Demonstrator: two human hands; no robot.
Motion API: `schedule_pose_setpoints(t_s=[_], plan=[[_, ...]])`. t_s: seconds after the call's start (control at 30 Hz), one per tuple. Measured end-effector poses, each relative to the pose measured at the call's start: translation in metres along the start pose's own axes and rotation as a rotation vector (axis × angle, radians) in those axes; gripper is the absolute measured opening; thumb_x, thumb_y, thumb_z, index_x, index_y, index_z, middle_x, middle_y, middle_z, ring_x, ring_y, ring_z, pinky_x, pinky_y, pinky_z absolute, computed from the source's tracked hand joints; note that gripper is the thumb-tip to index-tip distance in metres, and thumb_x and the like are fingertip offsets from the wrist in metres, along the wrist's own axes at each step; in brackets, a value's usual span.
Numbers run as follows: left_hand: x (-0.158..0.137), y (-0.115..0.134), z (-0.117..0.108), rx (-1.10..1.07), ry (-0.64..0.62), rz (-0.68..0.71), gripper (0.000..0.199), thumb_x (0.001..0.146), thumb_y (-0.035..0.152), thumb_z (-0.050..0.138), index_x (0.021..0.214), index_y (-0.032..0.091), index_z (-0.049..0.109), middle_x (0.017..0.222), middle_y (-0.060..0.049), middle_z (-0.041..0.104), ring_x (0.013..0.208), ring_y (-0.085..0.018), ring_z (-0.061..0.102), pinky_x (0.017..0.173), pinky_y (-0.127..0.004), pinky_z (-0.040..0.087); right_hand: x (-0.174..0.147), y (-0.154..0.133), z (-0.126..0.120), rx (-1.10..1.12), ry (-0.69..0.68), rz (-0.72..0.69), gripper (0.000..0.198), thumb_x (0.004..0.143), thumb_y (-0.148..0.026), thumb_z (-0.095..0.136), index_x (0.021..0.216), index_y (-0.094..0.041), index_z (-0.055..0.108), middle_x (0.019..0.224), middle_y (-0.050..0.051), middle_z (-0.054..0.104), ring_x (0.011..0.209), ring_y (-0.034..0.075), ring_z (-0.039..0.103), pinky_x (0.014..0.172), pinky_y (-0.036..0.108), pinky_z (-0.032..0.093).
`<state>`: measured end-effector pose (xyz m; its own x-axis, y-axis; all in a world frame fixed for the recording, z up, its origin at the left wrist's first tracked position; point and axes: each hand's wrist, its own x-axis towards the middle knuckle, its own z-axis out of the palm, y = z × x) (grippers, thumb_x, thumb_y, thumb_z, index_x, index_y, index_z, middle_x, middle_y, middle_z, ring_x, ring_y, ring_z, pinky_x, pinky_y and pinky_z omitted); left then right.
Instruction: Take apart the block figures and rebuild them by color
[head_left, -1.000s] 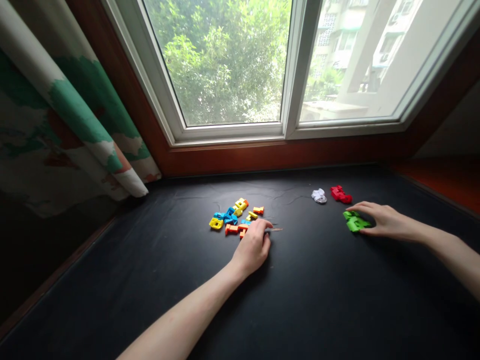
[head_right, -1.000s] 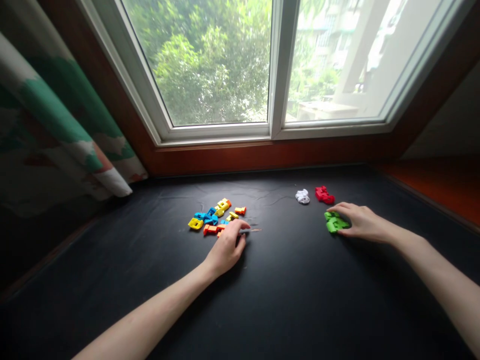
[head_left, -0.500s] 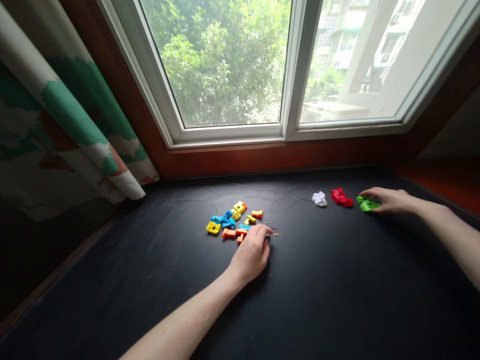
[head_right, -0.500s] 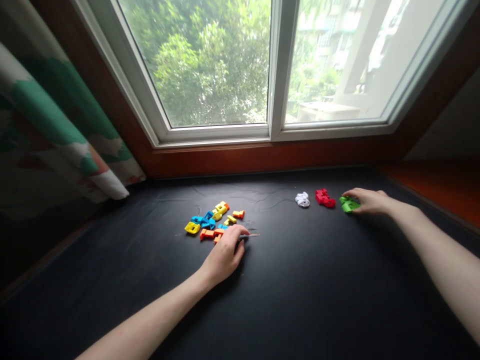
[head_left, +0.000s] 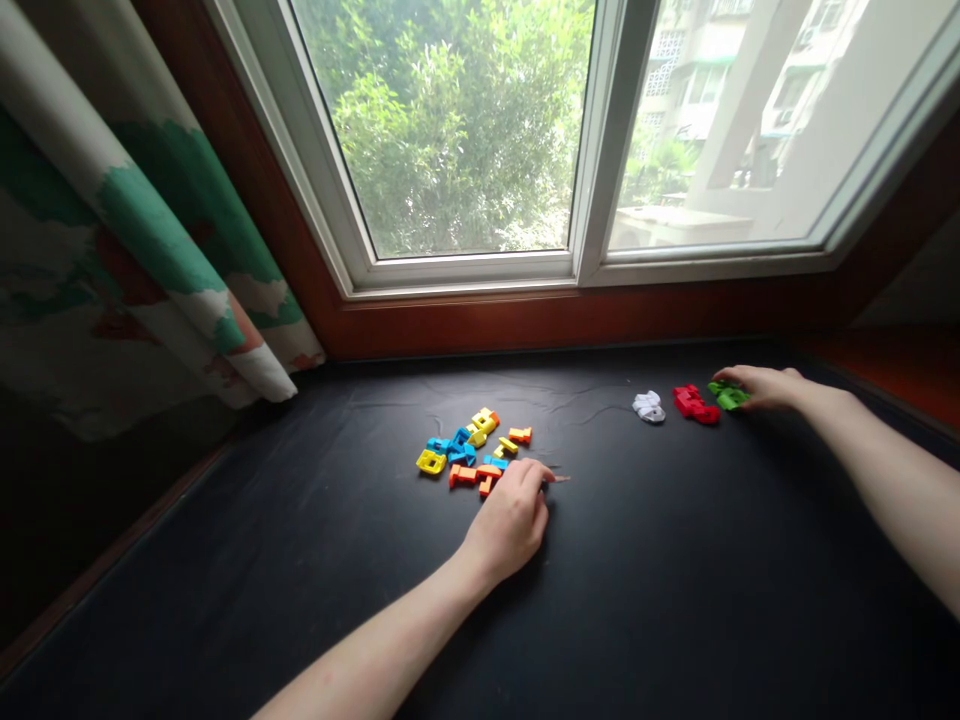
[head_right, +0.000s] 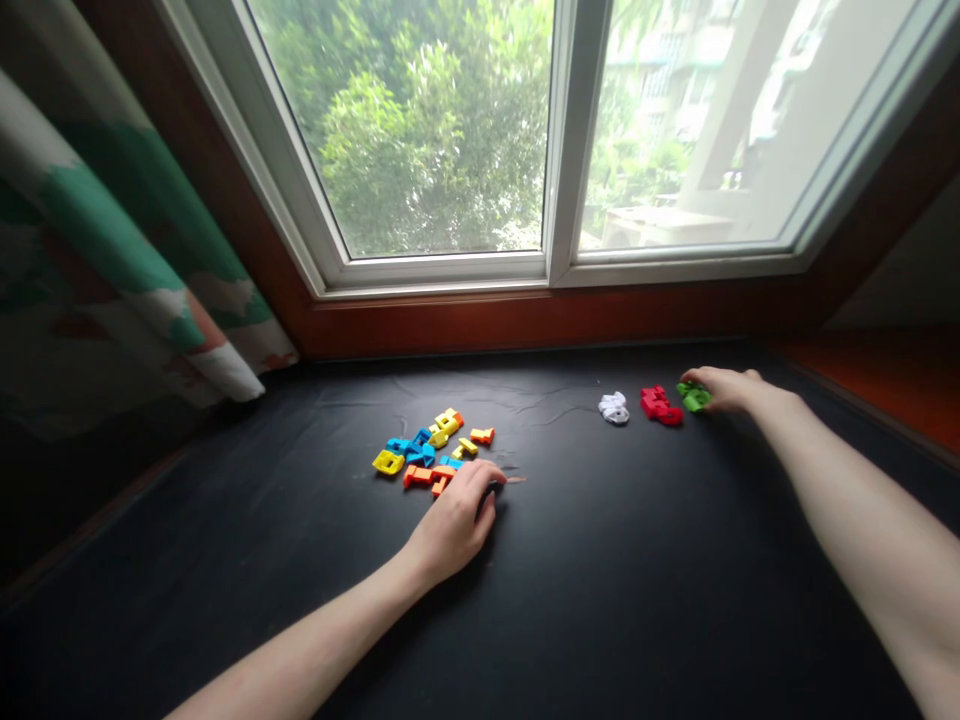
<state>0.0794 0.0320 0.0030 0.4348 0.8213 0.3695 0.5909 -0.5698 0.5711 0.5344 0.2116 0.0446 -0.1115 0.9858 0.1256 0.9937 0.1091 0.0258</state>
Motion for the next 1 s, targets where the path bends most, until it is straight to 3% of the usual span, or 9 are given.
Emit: schedule_pose_setpoints(t_s=[0.2, 0.37, 0.5, 0.63, 0.8, 0.87, 1.0], plan=[[0.001, 0.001, -0.001, 0.014, -0.007, 0.008, 0.032, 0.081, -0.001, 0.043, 0.104, 0.020, 0.051, 0.107, -0.008, 0.058, 0.104, -0.023, 0.055, 0.094, -0.039, 0.050, -0.017, -0.004, -0.007, -0.038, -0.237, 0.093, 0.074, 0.067, 0.000, 0.045, 0.137, -0.023, 0.054, 0.145, 0.021, 0.047, 0.121, 0.035, 0.054, 0.073, 0.041, 0.040], [0.000, 0.002, 0.001, 0.050, -0.005, 0.049, 0.031, 0.081, -0.001, 0.043, 0.103, 0.019, 0.052, 0.108, -0.009, 0.059, 0.104, -0.023, 0.056, 0.095, -0.038, 0.050, -0.043, -0.031, -0.023, -0.136, -0.134, 0.058, 0.056, 0.081, -0.015, 0.049, 0.136, -0.019, 0.053, 0.146, 0.020, 0.045, 0.114, 0.035, 0.057, 0.077, 0.044, 0.041], [-0.002, 0.005, 0.002, 0.148, -0.030, 0.140, 0.030, 0.081, 0.000, 0.042, 0.103, 0.017, 0.053, 0.107, -0.010, 0.061, 0.102, -0.023, 0.057, 0.093, -0.037, 0.051, -0.068, -0.092, -0.035, -0.067, 0.066, -0.142, 0.041, 0.092, -0.030, 0.041, 0.127, -0.017, 0.057, 0.135, 0.017, 0.056, 0.106, 0.031, 0.062, 0.081, 0.043, 0.044], [-0.005, 0.012, 0.000, 0.303, -0.095, 0.283, 0.028, 0.082, 0.003, 0.045, 0.106, 0.016, 0.055, 0.116, -0.011, 0.062, 0.107, -0.024, 0.056, 0.092, -0.037, 0.050, -0.098, -0.175, -0.029, 0.139, 0.204, -0.353, 0.033, 0.090, -0.026, 0.046, 0.119, -0.020, 0.060, 0.122, 0.011, 0.064, 0.109, 0.028, 0.061, 0.091, 0.043, 0.046], [-0.011, 0.011, -0.017, 0.525, -0.132, 0.392, 0.023, 0.089, 0.011, 0.046, 0.109, 0.016, 0.056, 0.116, -0.011, 0.063, 0.104, -0.026, 0.058, 0.088, -0.040, 0.049, -0.123, -0.260, -0.004, 0.405, 0.149, -0.474, 0.030, 0.087, -0.016, 0.050, 0.115, -0.022, 0.060, 0.121, 0.009, 0.064, 0.114, 0.025, 0.059, 0.096, 0.043, 0.046], [-0.015, 0.002, -0.029, 0.569, -0.071, 0.352, 0.024, 0.089, 0.011, 0.046, 0.110, 0.017, 0.057, 0.115, -0.010, 0.064, 0.104, -0.026, 0.059, 0.090, -0.041, 0.047, -0.124, -0.282, 0.005, 0.485, 0.141, -0.474, 0.031, 0.087, -0.014, 0.052, 0.116, -0.022, 0.060, 0.123, 0.009, 0.063, 0.116, 0.025, 0.057, 0.096, 0.043, 0.046], [-0.024, -0.027, -0.050, 0.549, 0.109, 0.145, 0.026, 0.092, 0.021, 0.051, 0.117, 0.016, 0.056, 0.120, -0.012, 0.063, 0.114, -0.028, 0.056, 0.098, -0.044, 0.044, -0.119, -0.309, 0.019, 0.618, 0.171, -0.455, 0.036, 0.087, -0.012, 0.051, 0.122, -0.021, 0.056, 0.130, 0.011, 0.059, 0.123, 0.025, 0.052, 0.100, 0.044, 0.044]])
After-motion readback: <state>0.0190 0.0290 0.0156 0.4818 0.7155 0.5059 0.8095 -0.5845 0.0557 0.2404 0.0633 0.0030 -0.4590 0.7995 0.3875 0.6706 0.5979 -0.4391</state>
